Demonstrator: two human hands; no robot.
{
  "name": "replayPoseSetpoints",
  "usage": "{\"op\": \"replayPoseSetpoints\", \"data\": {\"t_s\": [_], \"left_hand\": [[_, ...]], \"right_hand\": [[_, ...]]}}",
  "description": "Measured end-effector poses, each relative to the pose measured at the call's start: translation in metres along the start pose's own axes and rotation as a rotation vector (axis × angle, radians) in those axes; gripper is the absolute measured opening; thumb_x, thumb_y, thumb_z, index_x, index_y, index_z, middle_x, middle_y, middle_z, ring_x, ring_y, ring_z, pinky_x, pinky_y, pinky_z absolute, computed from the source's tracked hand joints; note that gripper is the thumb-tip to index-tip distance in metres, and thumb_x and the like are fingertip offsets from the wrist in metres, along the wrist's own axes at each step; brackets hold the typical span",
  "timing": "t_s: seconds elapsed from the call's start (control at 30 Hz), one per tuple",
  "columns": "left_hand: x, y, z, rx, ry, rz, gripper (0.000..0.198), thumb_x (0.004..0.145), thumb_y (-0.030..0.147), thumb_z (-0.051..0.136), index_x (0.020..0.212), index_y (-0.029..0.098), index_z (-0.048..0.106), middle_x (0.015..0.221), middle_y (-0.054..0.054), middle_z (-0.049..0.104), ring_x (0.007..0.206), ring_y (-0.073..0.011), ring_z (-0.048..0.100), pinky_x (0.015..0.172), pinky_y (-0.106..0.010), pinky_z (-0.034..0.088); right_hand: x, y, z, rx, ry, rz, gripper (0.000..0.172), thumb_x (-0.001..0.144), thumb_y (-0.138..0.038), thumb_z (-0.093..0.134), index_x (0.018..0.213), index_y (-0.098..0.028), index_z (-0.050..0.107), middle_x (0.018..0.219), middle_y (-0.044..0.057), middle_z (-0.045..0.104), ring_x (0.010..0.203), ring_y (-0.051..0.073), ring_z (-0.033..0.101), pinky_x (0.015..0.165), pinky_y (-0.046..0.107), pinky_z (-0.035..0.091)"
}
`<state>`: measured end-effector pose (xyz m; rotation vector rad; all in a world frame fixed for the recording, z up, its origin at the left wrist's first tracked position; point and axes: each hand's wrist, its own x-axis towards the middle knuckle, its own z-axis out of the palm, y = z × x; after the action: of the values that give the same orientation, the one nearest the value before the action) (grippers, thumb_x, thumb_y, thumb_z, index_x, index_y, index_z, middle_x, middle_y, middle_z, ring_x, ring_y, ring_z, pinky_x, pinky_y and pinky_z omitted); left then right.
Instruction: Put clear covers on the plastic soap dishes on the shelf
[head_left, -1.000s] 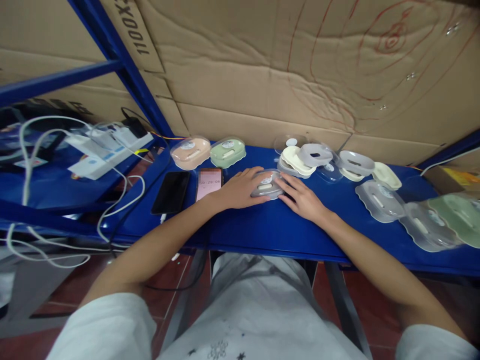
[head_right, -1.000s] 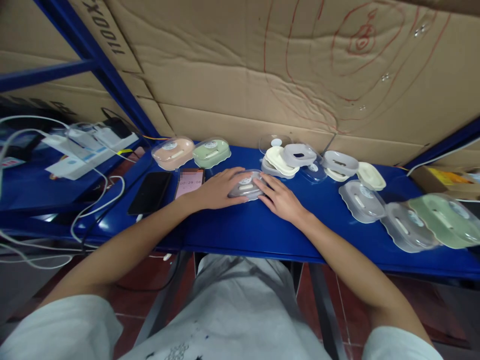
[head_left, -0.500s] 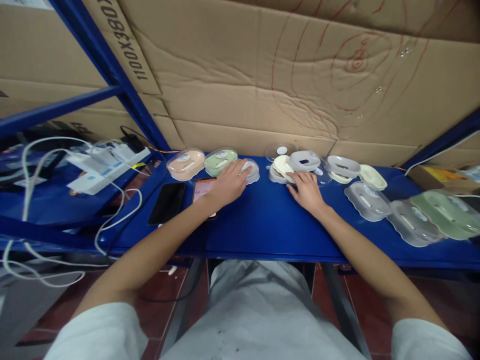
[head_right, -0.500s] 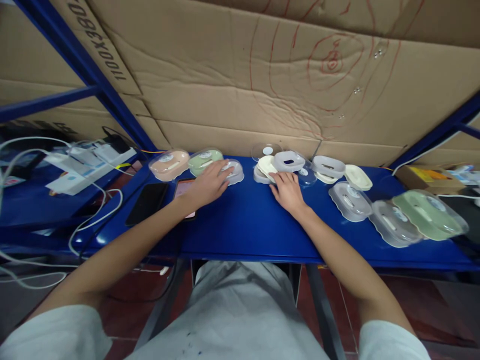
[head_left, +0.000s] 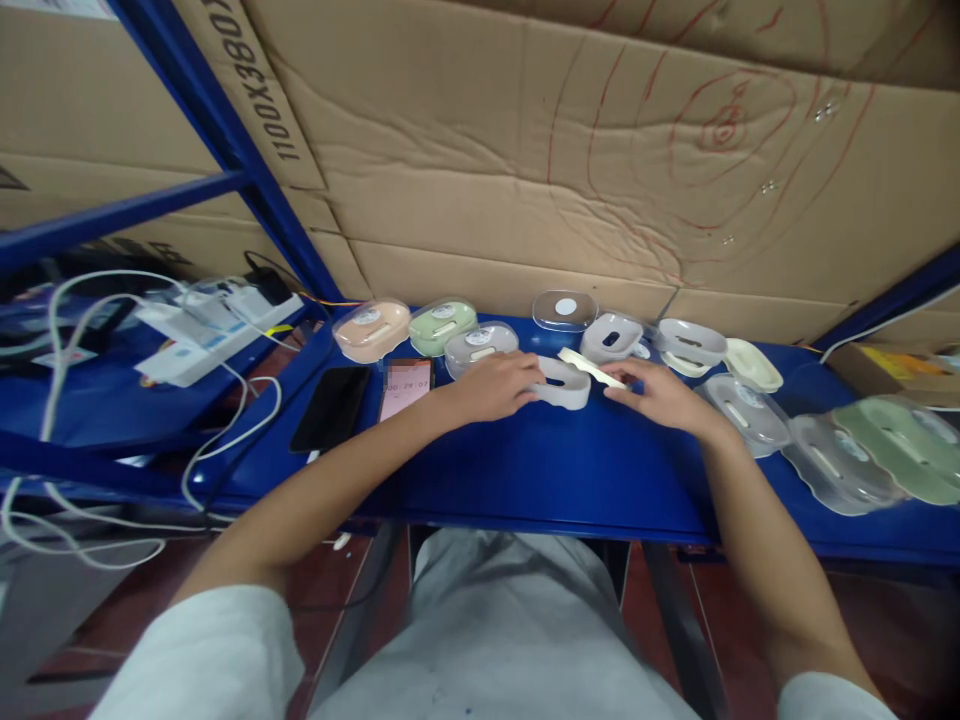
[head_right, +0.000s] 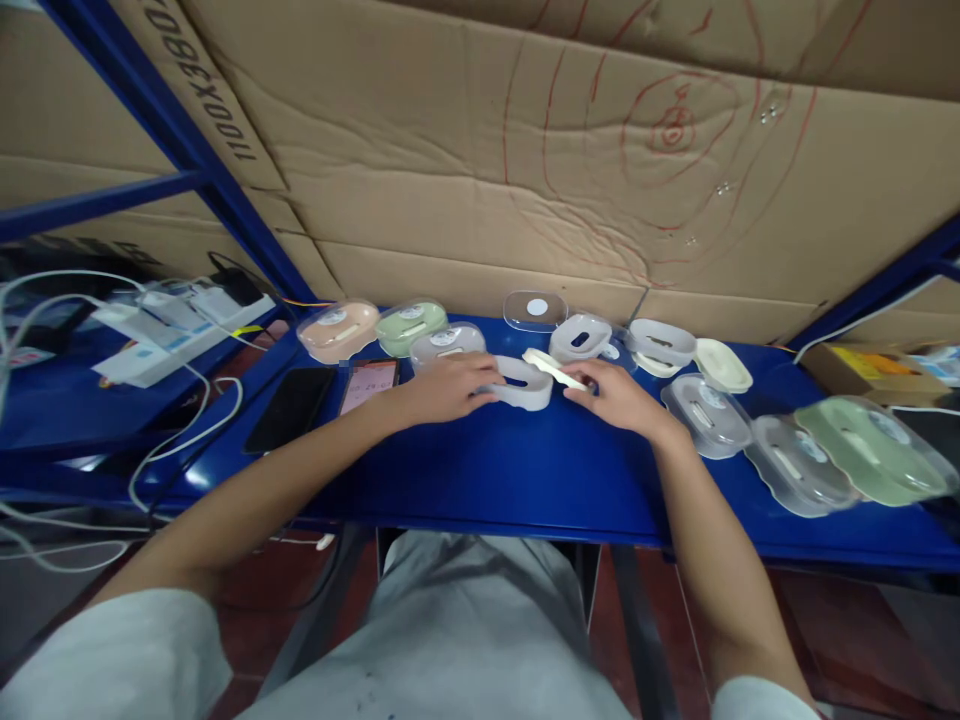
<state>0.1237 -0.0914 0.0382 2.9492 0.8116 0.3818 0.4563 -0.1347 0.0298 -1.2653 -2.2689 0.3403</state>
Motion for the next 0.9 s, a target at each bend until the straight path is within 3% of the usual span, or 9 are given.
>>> {"op": "replayPoseSetpoints", "data": {"t_s": [0.13, 0.27, 0.33, 0.43, 0.47, 0.53, 0.63, 0.73, 0.9], "left_hand": [[-0.024, -0.014, -0.025, -0.18, 0.15, -0.013, 0.027, 0.107, 0.043, 0.06, 0.119, 0.023, 0.073, 0.12, -0.008, 0.073, 0.11, -0.0252, 0.07, 0.097, -0.039, 0.055], [-0.021, -0.012, -0.016, -0.122, 0.191, -0.043, 0.029, 0.107, 0.041, 0.059, 0.121, 0.02, 0.073, 0.12, -0.01, 0.072, 0.112, -0.0268, 0.069, 0.099, -0.04, 0.054], [-0.016, -0.006, -0.005, -0.041, 0.133, -0.037, 0.027, 0.107, 0.036, 0.059, 0.123, 0.019, 0.073, 0.12, -0.01, 0.072, 0.112, -0.0275, 0.069, 0.099, -0.041, 0.053], [-0.014, 0.003, 0.009, 0.05, 0.062, 0.003, 0.025, 0.107, 0.032, 0.059, 0.124, 0.02, 0.073, 0.121, -0.01, 0.072, 0.113, -0.0281, 0.068, 0.101, -0.043, 0.049], [-0.014, 0.005, 0.012, 0.063, 0.058, 0.018, 0.026, 0.108, 0.033, 0.059, 0.124, 0.02, 0.073, 0.121, -0.011, 0.071, 0.113, -0.0281, 0.068, 0.102, -0.043, 0.047], [-0.017, 0.006, 0.018, 0.069, 0.077, 0.051, 0.028, 0.108, 0.037, 0.058, 0.125, 0.021, 0.074, 0.123, -0.011, 0.071, 0.116, -0.0287, 0.066, 0.106, -0.045, 0.044], [-0.02, 0.005, 0.026, 0.043, 0.095, 0.127, 0.037, 0.105, 0.047, 0.065, 0.131, 0.022, 0.071, 0.129, -0.011, 0.07, 0.123, -0.0308, 0.064, 0.111, -0.047, 0.041], [-0.02, 0.002, 0.033, 0.032, 0.086, 0.178, 0.041, 0.104, 0.043, 0.067, 0.139, 0.021, 0.066, 0.132, -0.012, 0.07, 0.126, -0.03, 0.063, 0.113, -0.046, 0.04], [-0.019, -0.002, 0.04, 0.038, 0.113, 0.196, 0.031, 0.105, 0.031, 0.063, 0.133, 0.021, 0.07, 0.129, -0.012, 0.071, 0.124, -0.0293, 0.065, 0.114, -0.046, 0.042]], "right_hand": [[-0.003, -0.008, 0.013, -0.087, -0.099, -0.034, 0.034, 0.099, -0.041, 0.067, 0.126, -0.021, 0.076, 0.117, 0.012, 0.079, 0.098, 0.029, 0.075, 0.088, 0.044, 0.061], [0.001, -0.039, 0.032, -0.052, -0.189, -0.183, 0.029, 0.105, -0.039, 0.064, 0.126, -0.023, 0.076, 0.122, 0.009, 0.079, 0.105, 0.026, 0.076, 0.095, 0.043, 0.057], [0.002, -0.053, 0.031, -0.056, -0.142, -0.229, 0.028, 0.109, -0.042, 0.058, 0.108, -0.023, 0.079, 0.104, 0.006, 0.081, 0.096, 0.024, 0.076, 0.094, 0.041, 0.056], [0.001, -0.063, 0.022, -0.11, 0.074, -0.197, 0.042, 0.11, -0.045, 0.055, 0.082, -0.023, 0.077, 0.076, 0.004, 0.074, 0.076, 0.021, 0.071, 0.088, 0.039, 0.055], [0.0, -0.064, 0.019, -0.13, 0.133, -0.18, 0.038, 0.108, -0.048, 0.058, 0.088, -0.023, 0.078, 0.081, 0.006, 0.076, 0.081, 0.023, 0.072, 0.09, 0.04, 0.055], [-0.001, -0.061, 0.017, -0.175, 0.152, -0.171, 0.04, 0.1, -0.056, 0.07, 0.118, -0.022, 0.079, 0.115, 0.012, 0.079, 0.109, 0.03, 0.074, 0.102, 0.047, 0.055], [0.0, -0.049, 0.027, -0.205, -0.021, -0.206, 0.064, 0.093, -0.056, 0.08, 0.148, -0.027, 0.067, 0.152, 0.014, 0.065, 0.142, 0.038, 0.06, 0.117, 0.058, 0.048], [0.002, -0.037, 0.039, -0.123, -0.144, -0.263, 0.058, 0.095, -0.045, 0.08, 0.15, -0.03, 0.067, 0.152, 0.012, 0.066, 0.142, 0.036, 0.061, 0.12, 0.057, 0.048], [0.004, -0.038, 0.048, -0.148, -0.14, -0.277, 0.046, 0.099, -0.031, 0.074, 0.146, -0.034, 0.07, 0.148, 0.01, 0.069, 0.139, 0.033, 0.065, 0.118, 0.058, 0.051]]}}
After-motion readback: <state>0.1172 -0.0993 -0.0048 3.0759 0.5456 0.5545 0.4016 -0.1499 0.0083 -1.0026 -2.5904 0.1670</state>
